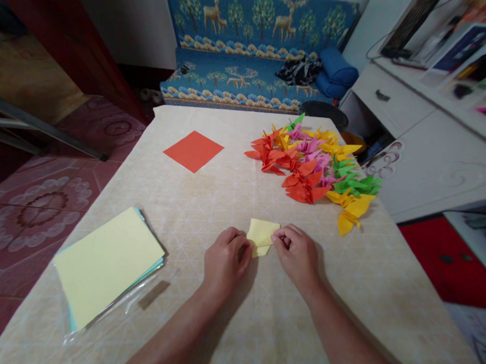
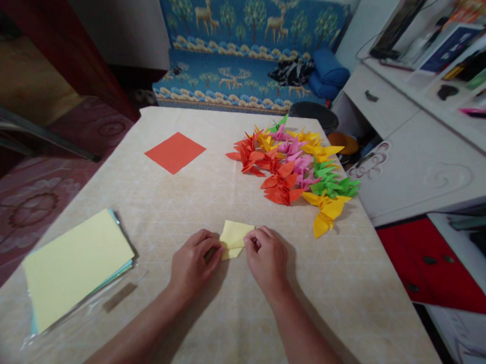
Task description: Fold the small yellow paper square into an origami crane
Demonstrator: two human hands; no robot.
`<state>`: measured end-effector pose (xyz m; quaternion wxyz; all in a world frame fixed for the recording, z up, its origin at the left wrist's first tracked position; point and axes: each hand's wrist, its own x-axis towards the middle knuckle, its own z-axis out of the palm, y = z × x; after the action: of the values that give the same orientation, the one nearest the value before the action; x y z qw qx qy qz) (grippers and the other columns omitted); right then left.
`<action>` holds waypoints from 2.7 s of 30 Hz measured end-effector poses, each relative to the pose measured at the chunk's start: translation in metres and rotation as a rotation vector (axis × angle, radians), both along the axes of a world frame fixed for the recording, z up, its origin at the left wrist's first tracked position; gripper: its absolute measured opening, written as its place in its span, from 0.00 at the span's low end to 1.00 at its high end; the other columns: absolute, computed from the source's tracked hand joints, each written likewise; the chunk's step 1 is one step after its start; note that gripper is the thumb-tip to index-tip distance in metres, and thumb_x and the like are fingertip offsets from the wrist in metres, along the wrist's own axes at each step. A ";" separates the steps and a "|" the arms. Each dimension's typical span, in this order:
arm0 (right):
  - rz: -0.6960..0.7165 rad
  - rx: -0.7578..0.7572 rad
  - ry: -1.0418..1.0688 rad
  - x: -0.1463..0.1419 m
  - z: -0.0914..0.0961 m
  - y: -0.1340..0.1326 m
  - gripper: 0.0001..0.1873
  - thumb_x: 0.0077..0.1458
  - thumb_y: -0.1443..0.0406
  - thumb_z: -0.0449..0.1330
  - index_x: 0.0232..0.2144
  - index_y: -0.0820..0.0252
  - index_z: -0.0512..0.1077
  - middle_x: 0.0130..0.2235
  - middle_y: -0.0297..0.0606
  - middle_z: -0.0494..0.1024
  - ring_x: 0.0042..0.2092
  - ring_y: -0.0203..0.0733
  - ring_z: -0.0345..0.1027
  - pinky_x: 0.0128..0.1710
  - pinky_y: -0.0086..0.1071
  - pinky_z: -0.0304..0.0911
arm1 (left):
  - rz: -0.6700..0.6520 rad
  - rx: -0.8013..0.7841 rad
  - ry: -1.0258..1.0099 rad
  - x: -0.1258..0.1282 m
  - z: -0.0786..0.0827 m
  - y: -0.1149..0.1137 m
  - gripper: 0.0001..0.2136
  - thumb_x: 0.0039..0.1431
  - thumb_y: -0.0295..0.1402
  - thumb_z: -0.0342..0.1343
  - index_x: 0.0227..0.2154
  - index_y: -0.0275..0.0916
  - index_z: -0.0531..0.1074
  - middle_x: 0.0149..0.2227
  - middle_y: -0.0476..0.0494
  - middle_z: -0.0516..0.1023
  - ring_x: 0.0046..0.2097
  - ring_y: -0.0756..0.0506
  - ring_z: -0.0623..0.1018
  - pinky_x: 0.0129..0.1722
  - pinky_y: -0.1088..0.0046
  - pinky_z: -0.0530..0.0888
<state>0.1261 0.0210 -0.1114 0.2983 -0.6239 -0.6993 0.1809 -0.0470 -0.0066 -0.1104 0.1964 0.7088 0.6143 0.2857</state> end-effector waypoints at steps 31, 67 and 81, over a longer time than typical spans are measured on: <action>-0.045 0.005 -0.164 -0.005 0.003 0.007 0.03 0.50 0.66 0.58 0.26 0.55 0.71 0.27 0.30 0.73 0.28 0.34 0.65 0.27 0.27 0.52 | 0.080 -0.002 0.071 0.008 0.006 0.000 0.01 0.50 0.29 0.53 0.25 0.40 0.69 0.32 0.44 0.72 0.36 0.44 0.72 0.29 0.72 0.66; 0.278 0.039 -0.537 0.003 -0.001 -0.034 0.42 0.56 0.47 0.49 0.63 0.69 0.45 0.65 0.51 0.43 0.66 0.53 0.33 0.61 0.54 0.40 | -0.169 0.043 0.198 -0.012 0.015 -0.019 0.14 0.54 0.28 0.50 0.41 0.45 0.75 0.33 0.41 0.69 0.36 0.43 0.69 0.33 0.67 0.67; 0.275 0.113 -0.473 0.012 -0.012 -0.030 0.39 0.59 0.50 0.47 0.64 0.66 0.42 0.65 0.49 0.46 0.66 0.50 0.35 0.61 0.53 0.42 | -0.085 -0.227 -0.004 0.000 0.026 0.064 0.09 0.42 0.32 0.62 0.31 0.41 0.76 0.28 0.47 0.75 0.31 0.46 0.73 0.31 0.73 0.66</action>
<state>0.1384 -0.0088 -0.1230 0.1337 -0.5302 -0.8367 0.0298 -0.0466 0.0576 -0.0845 0.2888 0.7066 0.6119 0.2071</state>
